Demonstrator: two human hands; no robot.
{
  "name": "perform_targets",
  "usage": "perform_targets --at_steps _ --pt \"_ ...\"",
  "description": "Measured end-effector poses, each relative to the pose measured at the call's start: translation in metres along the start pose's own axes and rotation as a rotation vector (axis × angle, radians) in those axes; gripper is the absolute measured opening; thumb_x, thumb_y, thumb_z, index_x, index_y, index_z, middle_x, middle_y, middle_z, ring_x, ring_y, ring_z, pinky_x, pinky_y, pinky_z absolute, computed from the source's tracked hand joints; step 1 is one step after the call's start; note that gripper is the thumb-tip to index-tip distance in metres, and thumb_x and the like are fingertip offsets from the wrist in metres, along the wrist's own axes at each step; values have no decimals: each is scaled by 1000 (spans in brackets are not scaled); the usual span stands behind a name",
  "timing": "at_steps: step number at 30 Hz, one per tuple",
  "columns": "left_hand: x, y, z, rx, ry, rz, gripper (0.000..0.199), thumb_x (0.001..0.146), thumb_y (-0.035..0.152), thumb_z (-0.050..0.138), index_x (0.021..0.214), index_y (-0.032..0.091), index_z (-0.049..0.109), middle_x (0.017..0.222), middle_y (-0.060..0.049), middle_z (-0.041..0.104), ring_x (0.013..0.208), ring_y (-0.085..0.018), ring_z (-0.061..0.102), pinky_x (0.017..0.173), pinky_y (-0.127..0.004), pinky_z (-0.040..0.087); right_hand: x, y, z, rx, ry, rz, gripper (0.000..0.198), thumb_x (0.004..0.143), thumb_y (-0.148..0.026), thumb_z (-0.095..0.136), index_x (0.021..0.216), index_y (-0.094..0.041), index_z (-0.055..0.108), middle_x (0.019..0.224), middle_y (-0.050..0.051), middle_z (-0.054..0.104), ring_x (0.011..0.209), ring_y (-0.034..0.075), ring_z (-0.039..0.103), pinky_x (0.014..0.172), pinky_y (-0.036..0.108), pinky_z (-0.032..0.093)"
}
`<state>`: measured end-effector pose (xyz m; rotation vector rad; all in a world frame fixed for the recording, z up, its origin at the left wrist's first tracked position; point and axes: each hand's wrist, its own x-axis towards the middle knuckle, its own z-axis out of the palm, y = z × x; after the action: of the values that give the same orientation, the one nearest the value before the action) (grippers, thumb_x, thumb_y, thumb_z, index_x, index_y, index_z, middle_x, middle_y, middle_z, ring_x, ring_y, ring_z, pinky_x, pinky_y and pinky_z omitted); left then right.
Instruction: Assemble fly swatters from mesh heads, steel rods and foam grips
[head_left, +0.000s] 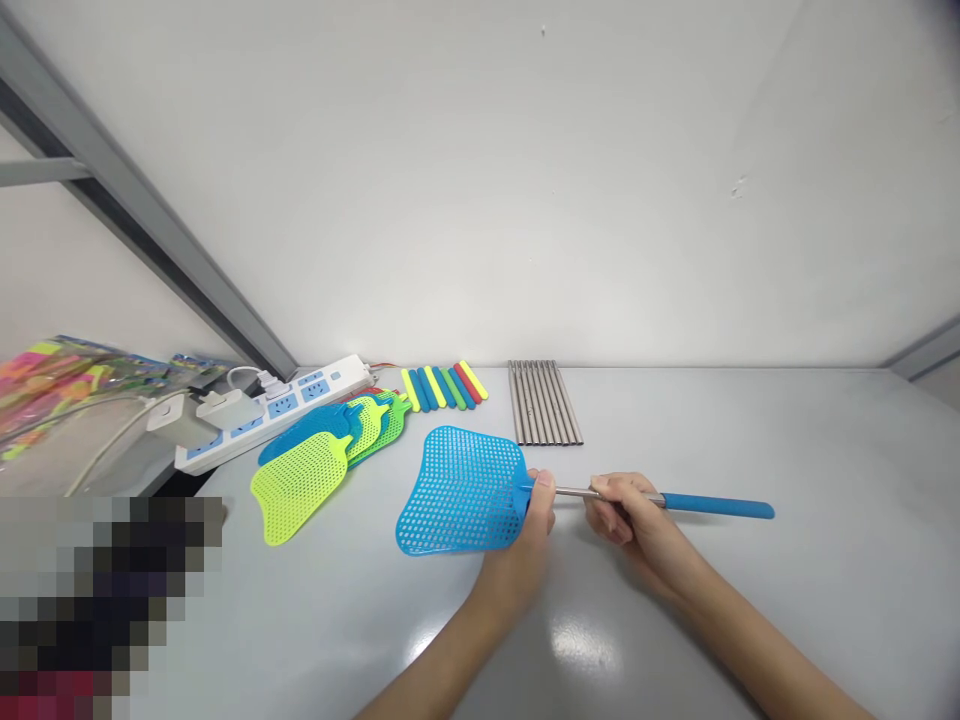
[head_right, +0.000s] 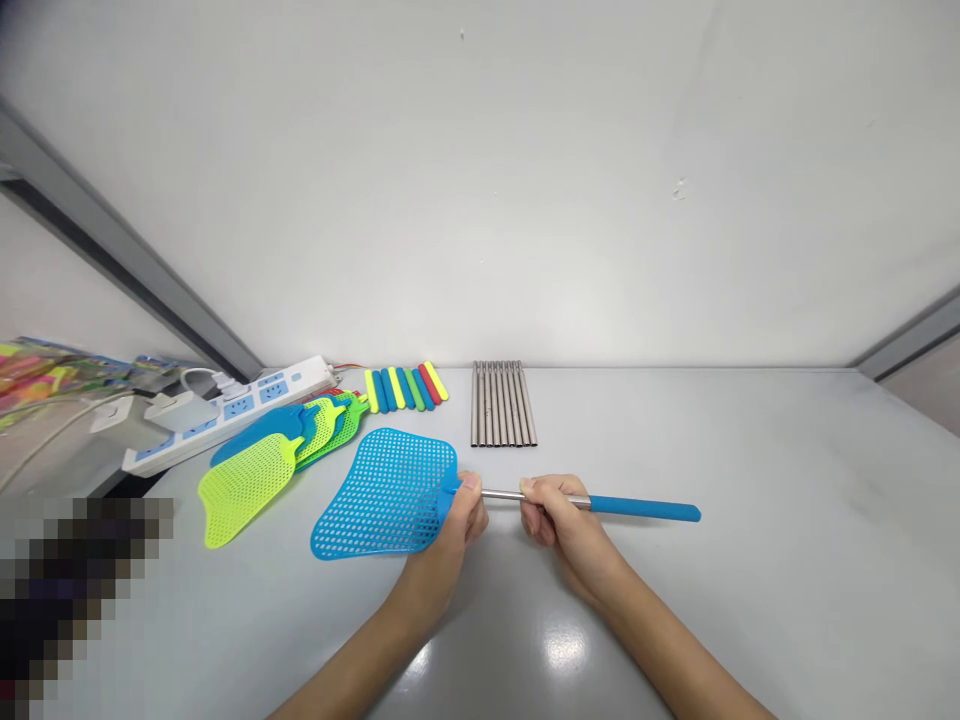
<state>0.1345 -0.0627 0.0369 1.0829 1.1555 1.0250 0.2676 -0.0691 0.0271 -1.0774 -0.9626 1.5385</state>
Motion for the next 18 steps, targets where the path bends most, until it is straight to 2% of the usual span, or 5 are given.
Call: perform_targets --at_steps 4,7,12,15,18 --pt "1 -9 -1 -28 -82 33 38 79 41 38 51 19 27 47 6 26 45 -8 26 48 -22 25 2 0 -6 -104 6 -29 42 77 -30 45 39 -15 39 38 -4 26 43 8 26 47 25 18" --pt "2 -17 1 -125 -105 49 38 80 44 34 51 19 28 47 6 26 44 -8 27 48 -22 25 4 -1 -11 -168 -67 -22 39 77 -32 46 42 -14 43 40 -3 33 43 7 31 47 24 22" --pt "3 -20 5 -314 -26 59 41 82 48 24 61 18 42 51 3 37 47 -9 36 49 -21 31 3 0 -8 -116 -258 67 35 79 -37 41 62 -11 59 52 2 50 45 9 42 44 22 28" --pt "3 -19 7 -327 38 60 38 80 48 30 75 17 51 58 1 47 53 -10 44 53 -22 36 1 1 -4 -53 -265 84 36 79 -36 40 63 -11 59 51 3 51 43 9 42 41 21 29" --pt "2 -18 9 -348 40 40 39 79 49 33 90 18 53 74 -3 55 60 -13 51 57 -26 41 1 2 -2 2 -228 115 34 79 -35 43 61 -11 59 46 1 49 39 7 40 38 20 27"
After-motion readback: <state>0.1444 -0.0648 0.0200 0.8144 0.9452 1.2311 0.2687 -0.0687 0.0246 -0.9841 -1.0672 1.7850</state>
